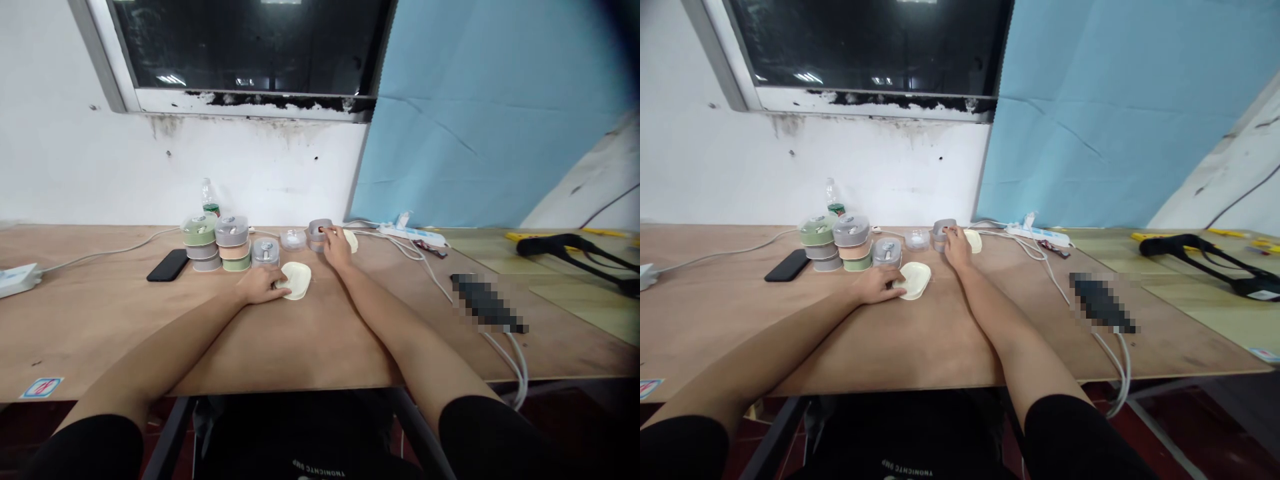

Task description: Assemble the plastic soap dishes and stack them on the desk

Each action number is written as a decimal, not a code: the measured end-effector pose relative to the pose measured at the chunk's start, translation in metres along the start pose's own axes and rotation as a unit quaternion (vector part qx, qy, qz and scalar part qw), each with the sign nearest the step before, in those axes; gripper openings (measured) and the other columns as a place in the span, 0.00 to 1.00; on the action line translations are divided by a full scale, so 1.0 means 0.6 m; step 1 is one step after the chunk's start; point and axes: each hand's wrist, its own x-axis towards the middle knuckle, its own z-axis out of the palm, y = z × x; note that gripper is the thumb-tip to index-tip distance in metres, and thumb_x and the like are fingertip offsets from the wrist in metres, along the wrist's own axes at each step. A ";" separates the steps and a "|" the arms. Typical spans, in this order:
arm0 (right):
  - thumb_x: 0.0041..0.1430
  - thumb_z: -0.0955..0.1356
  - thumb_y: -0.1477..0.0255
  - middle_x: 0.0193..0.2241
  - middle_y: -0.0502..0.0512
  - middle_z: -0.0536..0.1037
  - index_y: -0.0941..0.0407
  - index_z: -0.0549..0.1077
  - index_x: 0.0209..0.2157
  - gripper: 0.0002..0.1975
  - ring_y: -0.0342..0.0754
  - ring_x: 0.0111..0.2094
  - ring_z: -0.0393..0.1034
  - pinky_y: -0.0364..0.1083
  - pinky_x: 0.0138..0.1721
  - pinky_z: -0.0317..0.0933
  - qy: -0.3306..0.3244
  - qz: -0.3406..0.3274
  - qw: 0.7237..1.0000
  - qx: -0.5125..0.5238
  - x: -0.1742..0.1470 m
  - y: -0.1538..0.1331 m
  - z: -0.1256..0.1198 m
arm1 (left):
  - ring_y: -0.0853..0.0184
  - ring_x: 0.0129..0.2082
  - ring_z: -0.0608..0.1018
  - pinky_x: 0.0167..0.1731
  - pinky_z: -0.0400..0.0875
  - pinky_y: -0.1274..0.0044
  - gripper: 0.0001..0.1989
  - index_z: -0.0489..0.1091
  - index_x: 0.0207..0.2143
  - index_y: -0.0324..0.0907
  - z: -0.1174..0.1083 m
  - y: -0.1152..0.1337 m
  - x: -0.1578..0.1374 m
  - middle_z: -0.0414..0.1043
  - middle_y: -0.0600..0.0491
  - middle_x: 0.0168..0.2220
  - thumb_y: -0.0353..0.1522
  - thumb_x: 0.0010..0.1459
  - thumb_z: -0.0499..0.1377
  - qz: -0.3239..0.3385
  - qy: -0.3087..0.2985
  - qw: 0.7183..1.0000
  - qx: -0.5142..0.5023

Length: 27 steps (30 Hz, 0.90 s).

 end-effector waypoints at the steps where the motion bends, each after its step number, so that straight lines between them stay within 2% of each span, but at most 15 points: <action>1: 0.60 0.59 0.75 0.53 0.60 0.68 0.55 0.71 0.53 0.21 0.53 0.51 0.66 0.50 0.49 0.64 0.006 -0.006 1.000 0.007 -0.003 -0.008 -0.005 | 0.60 0.45 0.76 0.44 0.70 0.71 0.24 0.73 0.45 0.41 0.000 -0.001 0.000 0.75 0.46 0.43 0.50 0.58 0.57 0.007 -0.005 1.000 0.001; 4: 0.62 0.59 0.73 0.51 0.61 0.69 0.55 0.72 0.52 0.19 0.53 0.50 0.66 0.50 0.50 0.63 -0.013 -0.043 0.998 0.032 -0.015 -0.032 -0.016 | 0.59 0.45 0.75 0.44 0.69 0.72 0.25 0.73 0.42 0.42 0.002 -0.001 0.000 0.74 0.47 0.43 0.53 0.54 0.59 0.023 -0.011 1.000 0.004; 8: 0.62 0.58 0.76 0.47 0.60 0.72 0.54 0.73 0.50 0.19 0.52 0.49 0.67 0.51 0.51 0.63 -0.068 -0.109 0.990 0.065 -0.034 -0.056 -0.024 | 0.62 0.42 0.76 0.42 0.69 0.73 0.21 0.72 0.39 0.41 0.001 0.004 0.001 0.75 0.47 0.40 0.50 0.62 0.54 0.017 0.002 1.000 0.010; 13: 0.59 0.56 0.79 0.45 0.59 0.73 0.54 0.71 0.50 0.22 0.51 0.48 0.68 0.52 0.50 0.63 -0.091 -0.162 0.977 0.103 -0.047 -0.069 -0.034 | 0.61 0.42 0.75 0.43 0.70 0.70 0.20 0.68 0.41 0.40 -0.005 0.010 0.000 0.73 0.46 0.40 0.47 0.66 0.48 -0.014 0.089 0.996 0.015; 18: 0.58 0.59 0.75 0.44 0.60 0.75 0.55 0.69 0.51 0.20 0.53 0.44 0.69 0.52 0.47 0.64 -0.131 -0.166 0.970 0.117 -0.048 -0.074 -0.036 | 0.61 0.46 0.74 0.47 0.69 0.69 0.14 0.65 0.43 0.41 -0.001 0.002 -0.005 0.72 0.45 0.43 0.41 0.67 0.49 0.007 0.170 0.985 -0.011; 20: 0.57 0.60 0.73 0.43 0.60 0.76 0.55 0.69 0.49 0.18 0.54 0.41 0.69 0.52 0.45 0.64 -0.121 -0.138 0.976 0.116 -0.046 -0.069 -0.033 | 0.60 0.50 0.73 0.49 0.69 0.68 0.14 0.63 0.48 0.41 0.001 0.000 -0.007 0.69 0.43 0.49 0.40 0.67 0.49 0.005 0.197 0.980 -0.024; 23: 0.61 0.59 0.68 0.41 0.60 0.76 0.56 0.67 0.49 0.16 0.53 0.39 0.71 0.51 0.43 0.64 -0.004 -0.010 0.993 0.121 -0.033 -0.040 -0.032 | 0.58 0.53 0.71 0.51 0.69 0.66 0.23 0.55 0.58 0.41 0.001 0.003 -0.008 0.54 0.37 0.61 0.41 0.65 0.52 -0.026 0.230 0.972 -0.036; 25: 0.63 0.58 0.63 0.37 0.60 0.77 0.57 0.66 0.47 0.16 0.53 0.36 0.71 0.50 0.40 0.64 0.097 0.104 0.982 0.124 -0.020 -0.004 -0.034 | 0.57 0.53 0.72 0.51 0.70 0.65 0.27 0.53 0.60 0.42 0.000 0.007 -0.007 0.48 0.36 0.64 0.42 0.63 0.53 -0.058 0.219 0.974 -0.024; 27: 0.63 0.58 0.59 0.33 0.59 0.77 0.57 0.65 0.44 0.18 0.53 0.34 0.72 0.50 0.38 0.64 0.178 0.195 0.956 0.125 -0.010 0.042 -0.037 | 0.55 0.53 0.72 0.50 0.70 0.64 0.27 0.53 0.60 0.42 0.001 0.010 -0.004 0.47 0.37 0.64 0.42 0.63 0.54 -0.094 0.196 0.976 0.000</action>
